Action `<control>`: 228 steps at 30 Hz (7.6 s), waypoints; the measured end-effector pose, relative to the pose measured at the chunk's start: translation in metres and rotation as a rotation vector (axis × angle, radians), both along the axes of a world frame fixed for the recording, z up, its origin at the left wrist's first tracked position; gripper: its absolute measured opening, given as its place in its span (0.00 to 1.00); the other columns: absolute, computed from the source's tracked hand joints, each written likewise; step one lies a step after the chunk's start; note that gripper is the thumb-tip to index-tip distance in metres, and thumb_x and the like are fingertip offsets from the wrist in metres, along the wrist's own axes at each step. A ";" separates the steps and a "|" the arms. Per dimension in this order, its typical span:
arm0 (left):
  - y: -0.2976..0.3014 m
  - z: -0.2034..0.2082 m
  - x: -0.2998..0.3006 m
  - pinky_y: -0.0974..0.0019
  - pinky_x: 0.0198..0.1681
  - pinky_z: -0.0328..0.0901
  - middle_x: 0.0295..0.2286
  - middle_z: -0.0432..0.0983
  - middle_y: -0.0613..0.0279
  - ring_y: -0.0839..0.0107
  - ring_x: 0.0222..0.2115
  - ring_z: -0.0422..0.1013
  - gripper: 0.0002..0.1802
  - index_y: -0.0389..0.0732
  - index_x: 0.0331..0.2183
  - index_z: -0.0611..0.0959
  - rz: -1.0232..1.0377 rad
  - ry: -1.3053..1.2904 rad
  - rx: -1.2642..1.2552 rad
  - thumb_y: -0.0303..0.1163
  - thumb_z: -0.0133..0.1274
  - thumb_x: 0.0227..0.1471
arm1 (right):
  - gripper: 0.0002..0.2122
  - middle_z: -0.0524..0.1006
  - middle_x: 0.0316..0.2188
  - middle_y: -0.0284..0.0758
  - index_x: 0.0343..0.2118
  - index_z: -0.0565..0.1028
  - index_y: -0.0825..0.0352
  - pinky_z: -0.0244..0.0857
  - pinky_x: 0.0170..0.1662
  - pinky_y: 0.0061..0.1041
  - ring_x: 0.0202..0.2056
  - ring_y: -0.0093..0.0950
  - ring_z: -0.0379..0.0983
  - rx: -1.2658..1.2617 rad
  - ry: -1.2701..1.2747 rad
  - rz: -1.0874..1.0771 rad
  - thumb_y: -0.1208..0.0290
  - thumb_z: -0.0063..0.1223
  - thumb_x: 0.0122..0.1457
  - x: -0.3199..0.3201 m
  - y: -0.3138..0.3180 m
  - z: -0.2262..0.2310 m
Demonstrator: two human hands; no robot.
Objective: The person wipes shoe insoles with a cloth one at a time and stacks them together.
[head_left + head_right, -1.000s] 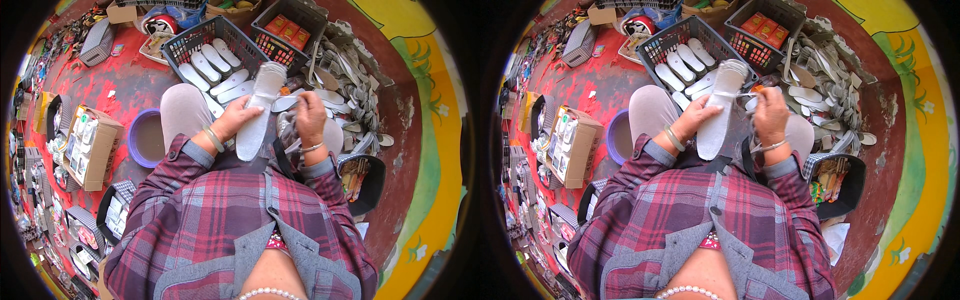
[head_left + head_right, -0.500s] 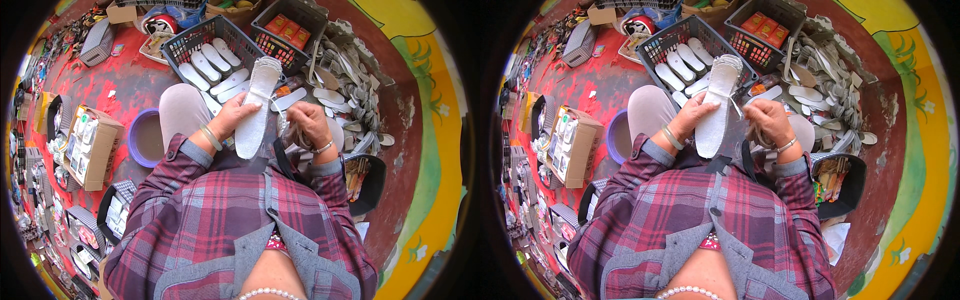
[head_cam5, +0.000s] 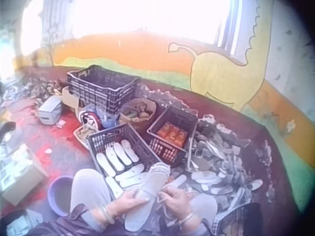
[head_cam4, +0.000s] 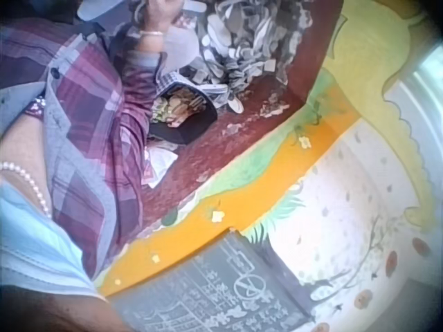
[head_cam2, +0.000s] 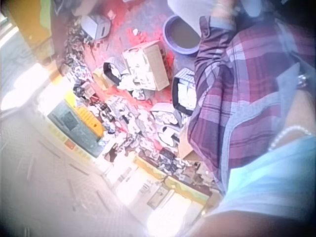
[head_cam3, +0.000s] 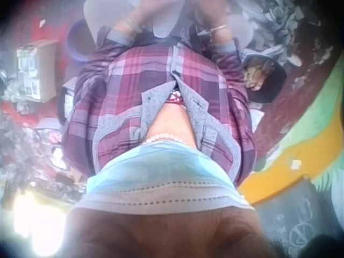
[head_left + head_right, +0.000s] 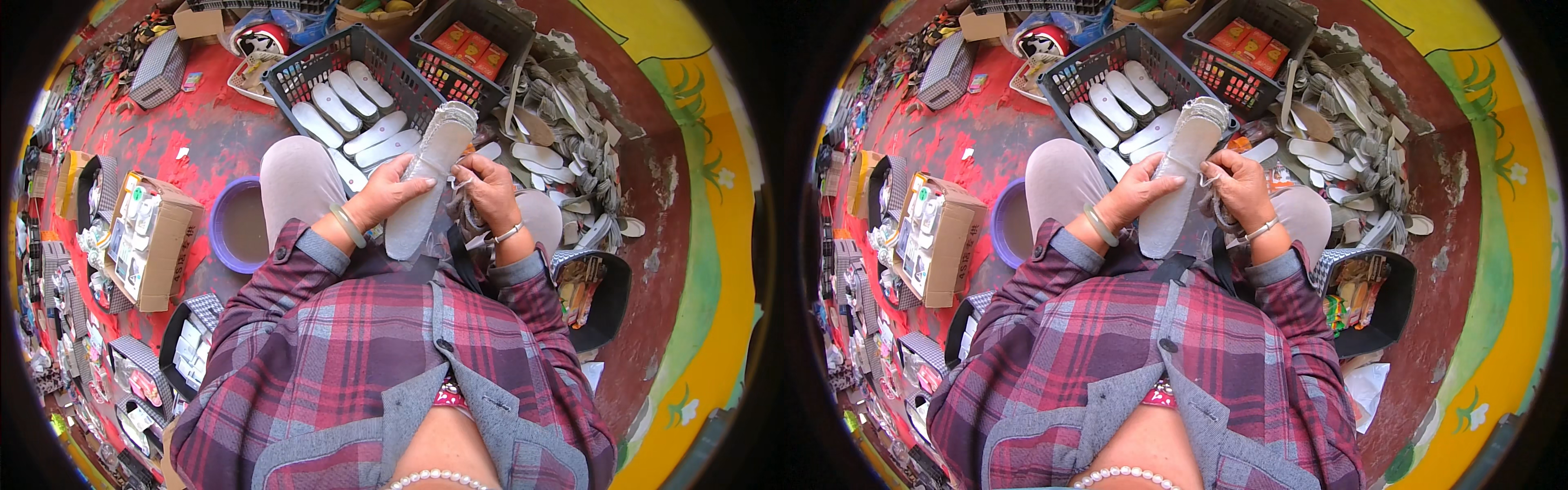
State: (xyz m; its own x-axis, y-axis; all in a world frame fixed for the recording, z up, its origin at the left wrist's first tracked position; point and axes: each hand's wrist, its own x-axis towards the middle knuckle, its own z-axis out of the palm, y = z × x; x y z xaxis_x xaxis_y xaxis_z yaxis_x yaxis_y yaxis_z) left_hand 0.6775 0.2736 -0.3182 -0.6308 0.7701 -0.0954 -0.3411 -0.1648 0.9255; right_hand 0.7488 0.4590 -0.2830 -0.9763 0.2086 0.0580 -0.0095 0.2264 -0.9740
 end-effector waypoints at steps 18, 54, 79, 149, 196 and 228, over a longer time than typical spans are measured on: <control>-0.004 0.009 0.000 0.73 0.36 0.68 0.36 0.74 0.63 0.76 0.32 0.72 0.25 0.37 0.48 0.70 -0.022 -0.168 0.028 0.37 0.55 0.50 | 0.10 0.75 0.24 0.29 0.33 0.75 0.70 0.61 0.30 0.14 0.26 0.16 0.68 -0.328 -0.093 -0.104 0.66 0.49 0.60 0.001 0.008 -0.015; -0.003 0.008 -0.003 0.71 0.34 0.69 0.37 0.74 0.61 0.74 0.32 0.73 0.26 0.36 0.47 0.70 -0.046 -0.308 0.024 0.37 0.56 0.49 | 0.12 0.72 0.22 0.27 0.32 0.74 0.69 0.59 0.28 0.13 0.24 0.14 0.64 -0.354 -0.152 -0.106 0.63 0.51 0.59 -0.002 -0.005 -0.015; -0.002 0.007 0.000 0.72 0.33 0.69 0.34 0.76 0.61 0.74 0.29 0.74 0.22 0.36 0.45 0.72 -0.090 -0.244 -0.002 0.35 0.56 0.48 | 0.08 0.69 0.18 0.33 0.24 0.69 0.68 0.63 0.27 0.21 0.20 0.24 0.67 -1.065 -0.069 0.000 0.71 0.46 0.57 0.006 0.006 -0.007; -0.001 0.004 0.003 0.72 0.35 0.67 0.35 0.74 0.64 0.77 0.32 0.71 0.22 0.37 0.45 0.72 0.000 -0.109 -0.015 0.36 0.56 0.50 | 0.01 0.72 0.18 0.31 0.23 0.74 0.69 0.63 0.27 0.18 0.22 0.20 0.68 0.319 0.152 -0.103 0.79 0.52 0.45 0.005 -0.017 0.009; 0.000 -0.008 -0.003 0.72 0.34 0.68 0.34 0.74 0.63 0.76 0.31 0.72 0.24 0.36 0.47 0.71 -0.048 -0.138 -0.077 0.36 0.55 0.50 | 0.07 0.74 0.30 0.34 0.31 0.73 0.61 0.67 0.29 0.30 0.26 0.35 0.73 0.704 0.247 -0.190 0.71 0.54 0.48 -0.001 -0.013 0.014; 0.012 -0.013 0.013 0.57 0.42 0.66 0.35 0.74 0.40 0.47 0.38 0.71 0.31 0.40 0.49 0.69 -0.027 0.616 -0.570 0.42 0.54 0.43 | 0.10 0.72 0.22 0.34 0.33 0.69 0.62 0.64 0.27 0.29 0.23 0.33 0.70 0.867 0.140 -0.091 0.73 0.51 0.46 0.003 -0.016 -0.023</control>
